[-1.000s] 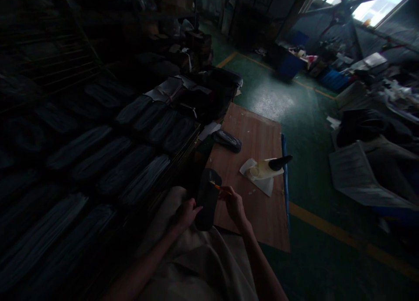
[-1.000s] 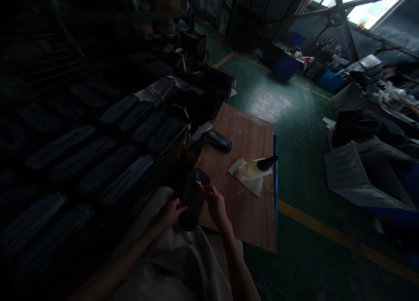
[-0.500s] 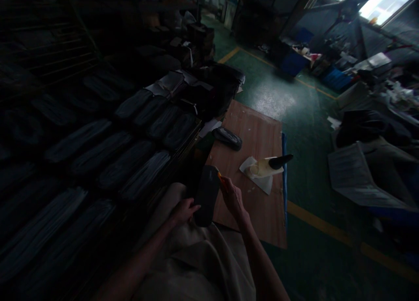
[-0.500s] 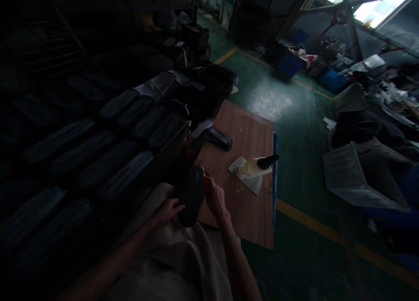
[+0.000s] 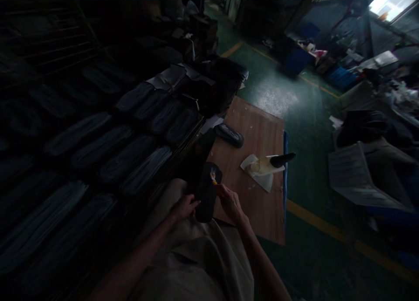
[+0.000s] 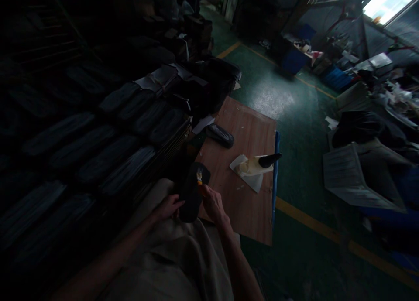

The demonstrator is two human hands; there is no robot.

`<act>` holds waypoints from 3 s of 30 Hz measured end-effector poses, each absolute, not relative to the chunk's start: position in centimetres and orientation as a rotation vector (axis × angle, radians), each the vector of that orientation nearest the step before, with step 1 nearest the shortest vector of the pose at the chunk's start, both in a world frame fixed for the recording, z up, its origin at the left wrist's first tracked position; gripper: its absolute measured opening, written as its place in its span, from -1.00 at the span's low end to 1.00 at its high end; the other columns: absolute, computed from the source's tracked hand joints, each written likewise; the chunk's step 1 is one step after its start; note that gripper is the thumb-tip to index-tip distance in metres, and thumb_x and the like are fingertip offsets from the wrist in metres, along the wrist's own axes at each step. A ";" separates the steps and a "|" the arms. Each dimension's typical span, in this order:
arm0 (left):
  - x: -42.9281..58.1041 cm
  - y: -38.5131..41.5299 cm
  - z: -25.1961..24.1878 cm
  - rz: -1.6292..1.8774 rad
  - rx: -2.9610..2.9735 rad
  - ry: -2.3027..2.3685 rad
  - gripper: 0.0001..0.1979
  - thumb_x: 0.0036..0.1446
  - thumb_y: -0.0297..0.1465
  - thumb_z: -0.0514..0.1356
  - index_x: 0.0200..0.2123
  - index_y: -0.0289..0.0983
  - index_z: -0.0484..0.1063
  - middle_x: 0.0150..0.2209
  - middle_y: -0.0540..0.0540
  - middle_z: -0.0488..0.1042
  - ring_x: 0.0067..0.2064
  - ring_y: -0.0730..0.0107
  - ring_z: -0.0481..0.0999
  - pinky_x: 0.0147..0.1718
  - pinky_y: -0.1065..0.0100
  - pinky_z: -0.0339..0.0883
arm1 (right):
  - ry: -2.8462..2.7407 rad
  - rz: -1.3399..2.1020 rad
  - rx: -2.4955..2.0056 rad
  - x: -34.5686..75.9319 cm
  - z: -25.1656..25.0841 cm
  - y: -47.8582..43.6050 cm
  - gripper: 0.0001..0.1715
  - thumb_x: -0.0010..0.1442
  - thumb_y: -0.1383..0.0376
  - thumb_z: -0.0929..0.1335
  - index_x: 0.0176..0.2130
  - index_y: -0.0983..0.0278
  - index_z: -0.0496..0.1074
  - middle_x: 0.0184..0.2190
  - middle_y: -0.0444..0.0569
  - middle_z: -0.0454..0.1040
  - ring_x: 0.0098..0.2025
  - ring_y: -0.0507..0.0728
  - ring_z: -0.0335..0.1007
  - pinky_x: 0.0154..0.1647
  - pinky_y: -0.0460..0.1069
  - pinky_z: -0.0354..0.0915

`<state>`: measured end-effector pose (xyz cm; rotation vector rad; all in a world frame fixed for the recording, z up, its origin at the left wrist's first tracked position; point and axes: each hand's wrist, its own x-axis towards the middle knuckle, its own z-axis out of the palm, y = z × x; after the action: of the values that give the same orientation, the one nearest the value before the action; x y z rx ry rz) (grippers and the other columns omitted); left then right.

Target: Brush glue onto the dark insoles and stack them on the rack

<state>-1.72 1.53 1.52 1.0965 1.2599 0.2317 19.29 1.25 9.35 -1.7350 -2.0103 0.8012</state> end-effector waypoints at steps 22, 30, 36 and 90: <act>-2.0 1.8 2.4 0.287 1.027 1.228 -0.68 0.06 -0.13 0.17 -0.45 -0.21 0.16 -0.70 0.15 0.30 -0.69 0.48 0.34 -0.69 0.50 0.15 | -1.946 0.940 -1.619 18.1 10.3 2.6 -0.69 0.29 0.34 0.17 -0.04 0.25 0.39 -0.34 -0.05 0.51 -0.35 0.07 0.45 -0.35 -0.12 0.24; -2.1 2.0 2.4 0.292 1.024 1.233 -0.69 0.06 -0.13 0.17 -0.47 -0.21 0.17 -0.72 0.12 0.30 -0.69 0.49 0.33 -0.69 0.50 0.11 | -1.951 0.793 -1.640 17.8 8.8 4.5 -0.65 0.25 0.40 0.17 -0.05 0.23 0.40 -0.27 -0.04 0.51 -0.33 0.07 0.43 -0.35 -0.11 0.23; -2.1 2.0 2.2 0.310 0.988 1.222 -0.66 0.02 -0.11 0.21 -0.45 -0.22 0.19 -0.71 0.14 0.30 -0.70 0.50 0.33 -0.69 0.49 0.14 | -2.068 0.964 -1.578 17.4 9.0 0.2 -0.62 0.23 0.45 0.18 -0.02 0.21 0.37 -0.26 -0.05 0.49 -0.33 0.05 0.41 -0.37 -0.12 0.20; -2.8 1.8 2.2 0.450 1.027 1.244 -0.85 0.03 -0.30 0.15 -0.40 -0.28 0.33 -0.67 0.10 0.36 -0.65 0.47 0.37 -0.67 0.49 0.20 | -0.919 1.269 -1.478 16.6 9.3 -7.8 -0.71 0.22 0.11 0.33 -0.12 0.21 0.42 -0.39 -0.06 0.53 -0.38 0.10 0.50 -0.36 -0.05 0.42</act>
<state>-2.84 1.81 2.16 1.0274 1.2440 0.4504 16.58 -7.78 9.30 -1.4784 -0.9189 1.2689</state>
